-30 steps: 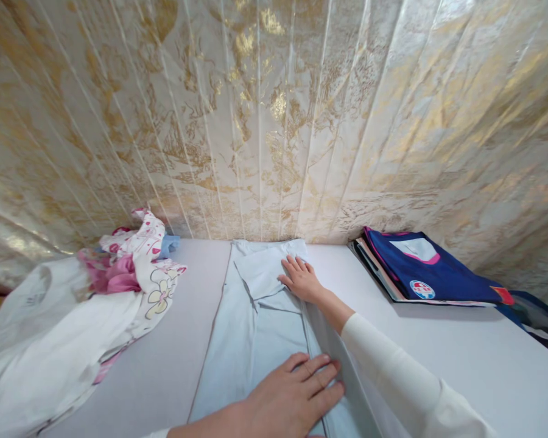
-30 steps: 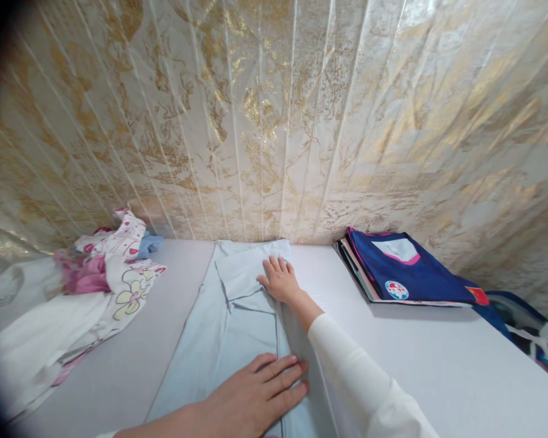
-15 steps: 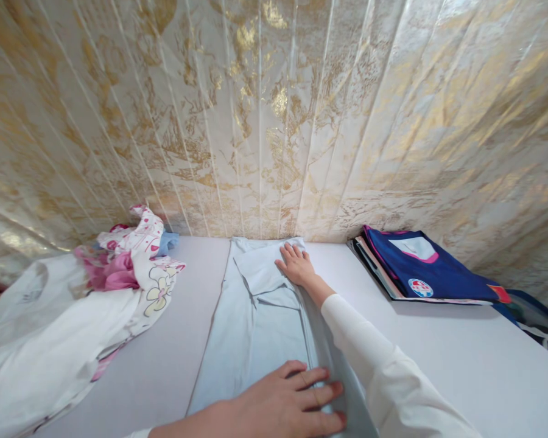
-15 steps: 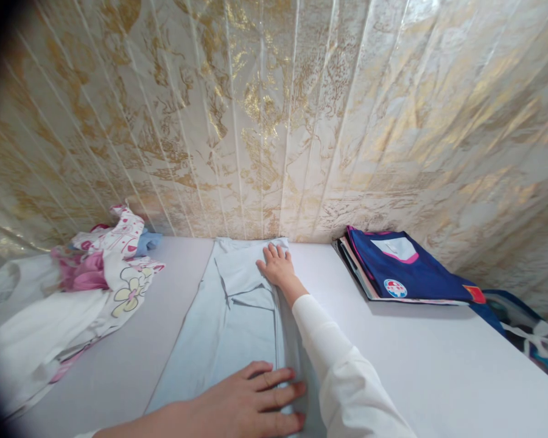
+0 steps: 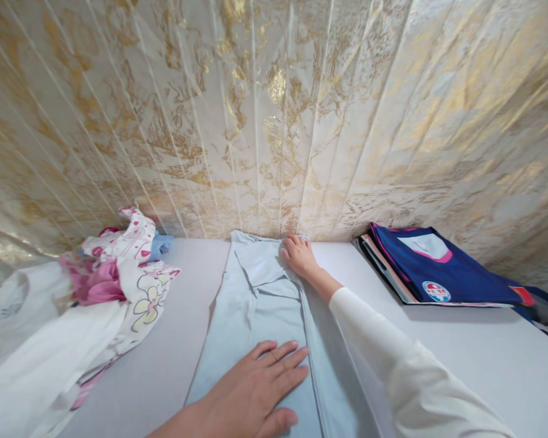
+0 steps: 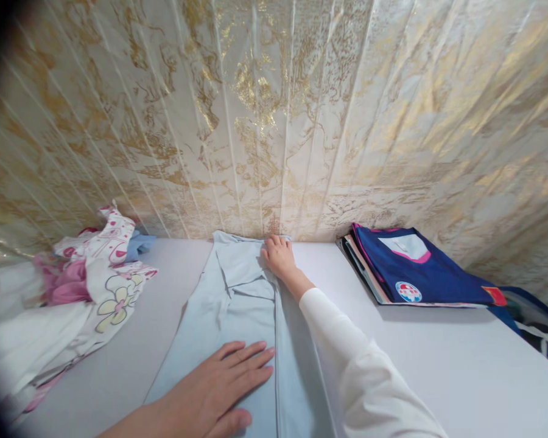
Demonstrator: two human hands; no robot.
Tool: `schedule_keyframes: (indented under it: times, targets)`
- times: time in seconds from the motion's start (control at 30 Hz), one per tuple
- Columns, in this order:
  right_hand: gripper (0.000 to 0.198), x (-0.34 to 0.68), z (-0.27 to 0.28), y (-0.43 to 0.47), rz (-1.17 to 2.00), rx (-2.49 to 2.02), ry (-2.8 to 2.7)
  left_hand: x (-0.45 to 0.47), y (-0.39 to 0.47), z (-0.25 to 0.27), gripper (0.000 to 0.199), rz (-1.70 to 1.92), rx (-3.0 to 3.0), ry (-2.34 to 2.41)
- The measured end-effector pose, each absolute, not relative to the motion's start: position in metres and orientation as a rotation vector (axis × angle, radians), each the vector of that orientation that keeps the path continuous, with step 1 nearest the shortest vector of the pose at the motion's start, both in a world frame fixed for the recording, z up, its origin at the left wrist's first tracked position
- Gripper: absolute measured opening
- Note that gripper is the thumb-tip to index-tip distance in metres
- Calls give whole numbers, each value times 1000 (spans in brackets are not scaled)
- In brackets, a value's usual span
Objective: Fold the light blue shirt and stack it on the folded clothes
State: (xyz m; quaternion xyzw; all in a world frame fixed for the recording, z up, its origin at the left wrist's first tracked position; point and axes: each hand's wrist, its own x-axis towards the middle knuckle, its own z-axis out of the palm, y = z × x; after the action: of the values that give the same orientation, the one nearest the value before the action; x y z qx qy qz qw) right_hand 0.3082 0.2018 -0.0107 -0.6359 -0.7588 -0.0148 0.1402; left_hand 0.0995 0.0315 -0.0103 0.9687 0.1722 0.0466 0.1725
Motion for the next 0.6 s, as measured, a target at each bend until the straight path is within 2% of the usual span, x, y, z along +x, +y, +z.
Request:
schedule_keyframes:
  times: [0.13, 0.3, 0.43, 0.6]
  targets:
    - [46, 313, -12, 132, 3, -1710, -2346, 93, 36, -17, 63, 218, 2800, 612]
    - [59, 328, -46, 52, -42, -1636, -2368, 77, 56, -27, 60, 319, 2806, 1013]
    - [68, 333, -57, 69, -61, -1792, -2323, 70, 88, -40, 64, 274, 2792, 1176]
    - [66, 335, -45, 135, 21, -1830, -2355, 76, 140, -47, 63, 323, 2837, 1225]
